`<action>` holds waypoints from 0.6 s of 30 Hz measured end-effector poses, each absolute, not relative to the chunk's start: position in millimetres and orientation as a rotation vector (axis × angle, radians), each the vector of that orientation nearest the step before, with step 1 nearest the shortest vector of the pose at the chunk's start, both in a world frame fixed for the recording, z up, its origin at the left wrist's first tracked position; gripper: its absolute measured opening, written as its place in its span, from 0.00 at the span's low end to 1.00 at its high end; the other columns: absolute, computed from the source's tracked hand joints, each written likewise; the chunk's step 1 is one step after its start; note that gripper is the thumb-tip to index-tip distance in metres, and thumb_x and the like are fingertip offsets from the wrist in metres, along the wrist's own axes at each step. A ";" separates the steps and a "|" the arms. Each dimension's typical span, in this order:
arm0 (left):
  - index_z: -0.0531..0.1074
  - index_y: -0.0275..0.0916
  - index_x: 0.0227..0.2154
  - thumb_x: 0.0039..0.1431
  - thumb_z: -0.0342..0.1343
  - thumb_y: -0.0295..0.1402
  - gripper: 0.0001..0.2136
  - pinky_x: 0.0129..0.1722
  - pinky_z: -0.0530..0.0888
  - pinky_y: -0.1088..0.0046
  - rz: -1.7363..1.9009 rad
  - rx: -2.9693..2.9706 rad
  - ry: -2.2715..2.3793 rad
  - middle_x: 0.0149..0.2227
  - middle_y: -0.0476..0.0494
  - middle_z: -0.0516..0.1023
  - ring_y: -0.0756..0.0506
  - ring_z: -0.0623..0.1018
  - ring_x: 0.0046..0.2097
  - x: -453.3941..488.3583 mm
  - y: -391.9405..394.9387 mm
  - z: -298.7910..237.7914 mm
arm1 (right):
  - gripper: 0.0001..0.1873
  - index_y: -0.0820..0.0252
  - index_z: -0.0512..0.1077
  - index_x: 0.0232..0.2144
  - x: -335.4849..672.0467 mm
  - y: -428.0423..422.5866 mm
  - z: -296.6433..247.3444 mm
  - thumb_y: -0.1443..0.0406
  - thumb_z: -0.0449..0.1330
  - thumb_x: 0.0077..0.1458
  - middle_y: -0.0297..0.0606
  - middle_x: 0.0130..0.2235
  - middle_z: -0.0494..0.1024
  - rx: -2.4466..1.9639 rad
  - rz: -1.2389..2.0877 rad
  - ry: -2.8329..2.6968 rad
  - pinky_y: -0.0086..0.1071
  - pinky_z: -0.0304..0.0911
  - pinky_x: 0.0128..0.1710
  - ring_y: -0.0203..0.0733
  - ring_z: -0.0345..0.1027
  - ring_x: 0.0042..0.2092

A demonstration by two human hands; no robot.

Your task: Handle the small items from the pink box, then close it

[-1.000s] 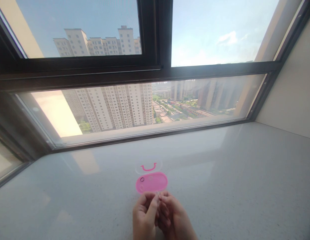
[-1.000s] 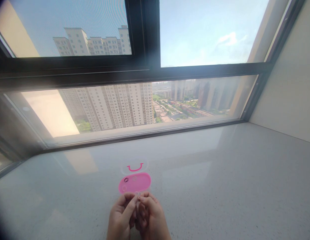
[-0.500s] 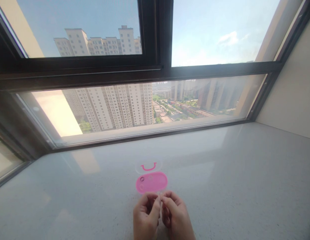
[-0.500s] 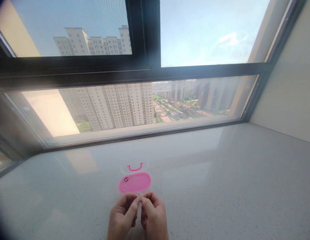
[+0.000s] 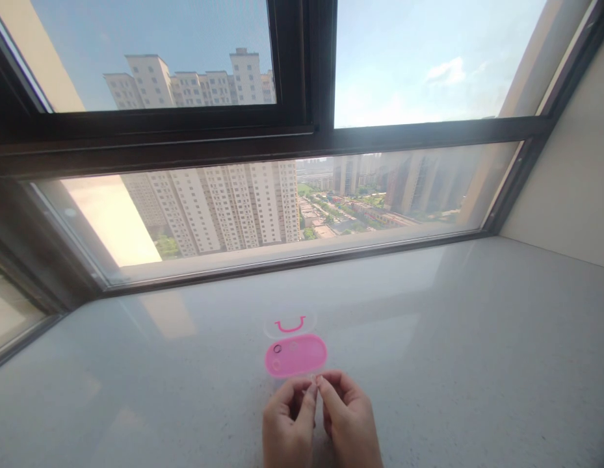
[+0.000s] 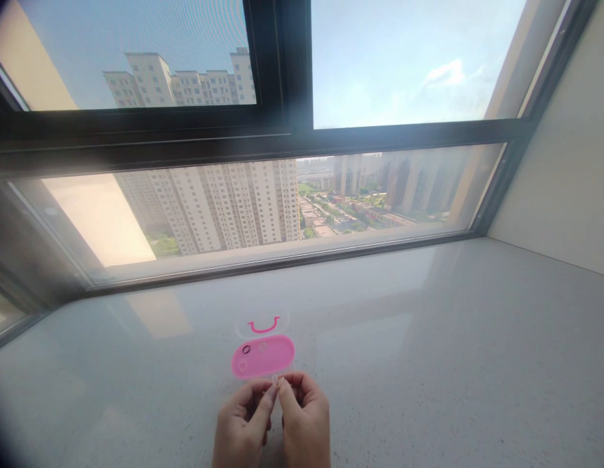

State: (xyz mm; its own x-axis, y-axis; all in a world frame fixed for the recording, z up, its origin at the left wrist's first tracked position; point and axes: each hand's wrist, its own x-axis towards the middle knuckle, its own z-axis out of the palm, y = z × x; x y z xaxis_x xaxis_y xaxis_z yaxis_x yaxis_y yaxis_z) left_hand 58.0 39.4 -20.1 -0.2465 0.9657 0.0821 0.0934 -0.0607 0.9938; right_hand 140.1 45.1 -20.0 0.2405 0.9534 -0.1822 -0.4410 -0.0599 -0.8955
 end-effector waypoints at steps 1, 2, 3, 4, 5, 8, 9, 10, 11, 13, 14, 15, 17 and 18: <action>0.75 0.36 0.23 0.51 0.58 0.44 0.14 0.15 0.57 0.78 1.410 1.185 1.418 0.15 0.53 0.63 0.52 0.61 0.17 58.2 39.5 -20.0 | 0.13 0.63 0.72 0.23 140.0 45.1 -20.6 0.58 0.66 0.41 0.35 0.21 0.73 -1.079 1.263 -0.626 0.28 0.58 0.23 0.37 0.63 0.23; 0.75 0.36 0.23 0.50 0.59 0.45 0.15 0.15 0.57 0.78 1.413 1.174 1.412 0.14 0.53 0.63 0.52 0.61 0.17 58.5 39.7 -19.7 | 0.13 0.63 0.73 0.23 140.0 45.1 -21.1 0.58 0.66 0.41 0.35 0.22 0.74 -1.076 1.258 -0.632 0.28 0.59 0.23 0.37 0.63 0.24; 0.75 0.37 0.23 0.50 0.59 0.46 0.15 0.14 0.57 0.78 1.415 1.163 1.407 0.14 0.54 0.63 0.52 0.61 0.17 58.7 39.8 -19.4 | 0.13 0.63 0.73 0.24 139.9 45.1 -21.4 0.58 0.66 0.41 0.36 0.22 0.75 -1.074 1.254 -0.638 0.28 0.59 0.24 0.37 0.64 0.24; 0.75 0.37 0.23 0.50 0.59 0.46 0.16 0.14 0.57 0.79 1.415 1.154 1.402 0.14 0.54 0.63 0.52 0.60 0.16 58.9 40.0 -19.0 | 0.13 0.63 0.73 0.24 139.9 45.1 -21.4 0.58 0.66 0.41 0.36 0.22 0.75 -1.076 1.251 -0.641 0.28 0.59 0.23 0.37 0.64 0.24; 0.75 0.37 0.22 0.50 0.59 0.47 0.16 0.14 0.57 0.79 1.414 1.148 1.399 0.14 0.54 0.62 0.52 0.60 0.16 59.0 40.1 -18.5 | 0.13 0.63 0.73 0.24 139.9 45.1 -21.4 0.58 0.66 0.41 0.36 0.22 0.75 -1.081 1.250 -0.641 0.28 0.59 0.23 0.37 0.64 0.23; 0.75 0.37 0.23 0.49 0.59 0.47 0.16 0.14 0.57 0.79 1.412 1.144 1.395 0.14 0.54 0.62 0.52 0.60 0.16 59.1 39.9 -17.0 | 0.12 0.63 0.73 0.23 140.0 45.1 -20.6 0.58 0.66 0.41 0.35 0.21 0.74 -1.095 1.241 -0.643 0.28 0.59 0.22 0.37 0.64 0.23; 0.75 0.37 0.23 0.49 0.59 0.47 0.16 0.14 0.57 0.79 1.413 1.145 1.396 0.14 0.54 0.63 0.52 0.60 0.16 59.0 39.8 -16.6 | 0.12 0.63 0.73 0.22 140.1 45.1 -20.3 0.58 0.66 0.40 0.35 0.21 0.74 -1.095 1.236 -0.647 0.28 0.59 0.22 0.37 0.64 0.23; 0.75 0.36 0.23 0.49 0.60 0.46 0.16 0.14 0.57 0.79 1.416 1.146 1.399 0.14 0.54 0.63 0.52 0.61 0.16 58.8 39.6 -16.3 | 0.12 0.63 0.73 0.22 140.2 45.1 -20.0 0.59 0.66 0.40 0.36 0.21 0.74 -1.094 1.233 -0.653 0.28 0.60 0.23 0.38 0.64 0.23; 0.75 0.36 0.23 0.49 0.60 0.46 0.16 0.14 0.58 0.79 1.421 1.146 1.403 0.14 0.54 0.63 0.52 0.61 0.17 58.5 39.4 -16.0 | 0.12 0.63 0.73 0.22 140.4 45.0 -19.8 0.59 0.66 0.40 0.36 0.21 0.74 -1.091 1.233 -0.660 0.28 0.60 0.23 0.38 0.64 0.23; 0.75 0.36 0.23 0.48 0.60 0.46 0.15 0.14 0.59 0.79 1.429 1.141 1.415 0.14 0.53 0.65 0.52 0.62 0.17 57.9 39.0 -15.5 | 0.12 0.63 0.73 0.21 140.8 44.9 -19.2 0.59 0.66 0.41 0.36 0.21 0.74 -1.080 1.243 -0.674 0.28 0.61 0.24 0.38 0.65 0.23; 0.75 0.36 0.23 0.48 0.61 0.46 0.15 0.14 0.59 0.79 1.433 1.138 1.419 0.15 0.53 0.65 0.52 0.62 0.17 57.6 38.8 -15.1 | 0.12 0.64 0.74 0.21 140.9 44.7 -18.9 0.59 0.66 0.41 0.36 0.21 0.74 -1.072 1.251 -0.682 0.29 0.62 0.25 0.38 0.65 0.24; 0.76 0.36 0.24 0.48 0.61 0.46 0.16 0.14 0.59 0.79 1.436 1.136 1.422 0.15 0.53 0.66 0.52 0.62 0.17 57.5 38.7 -14.7 | 0.12 0.64 0.74 0.21 141.0 44.5 -18.6 0.59 0.66 0.41 0.37 0.21 0.74 -1.063 1.260 -0.687 0.29 0.62 0.25 0.39 0.65 0.24; 0.76 0.36 0.24 0.48 0.61 0.46 0.16 0.13 0.59 0.79 1.444 1.128 1.418 0.15 0.52 0.66 0.52 0.62 0.16 57.5 38.5 -13.6 | 0.13 0.64 0.74 0.22 140.8 44.2 -17.9 0.58 0.65 0.41 0.37 0.21 0.75 -1.051 1.277 -0.688 0.29 0.63 0.25 0.39 0.66 0.24; 0.76 0.36 0.24 0.47 0.61 0.46 0.16 0.13 0.59 0.79 1.450 1.124 1.411 0.15 0.52 0.66 0.52 0.62 0.16 57.7 38.3 -13.0 | 0.13 0.64 0.74 0.22 140.6 44.1 -17.6 0.58 0.66 0.41 0.37 0.21 0.75 -1.050 1.285 -0.685 0.29 0.62 0.25 0.39 0.66 0.24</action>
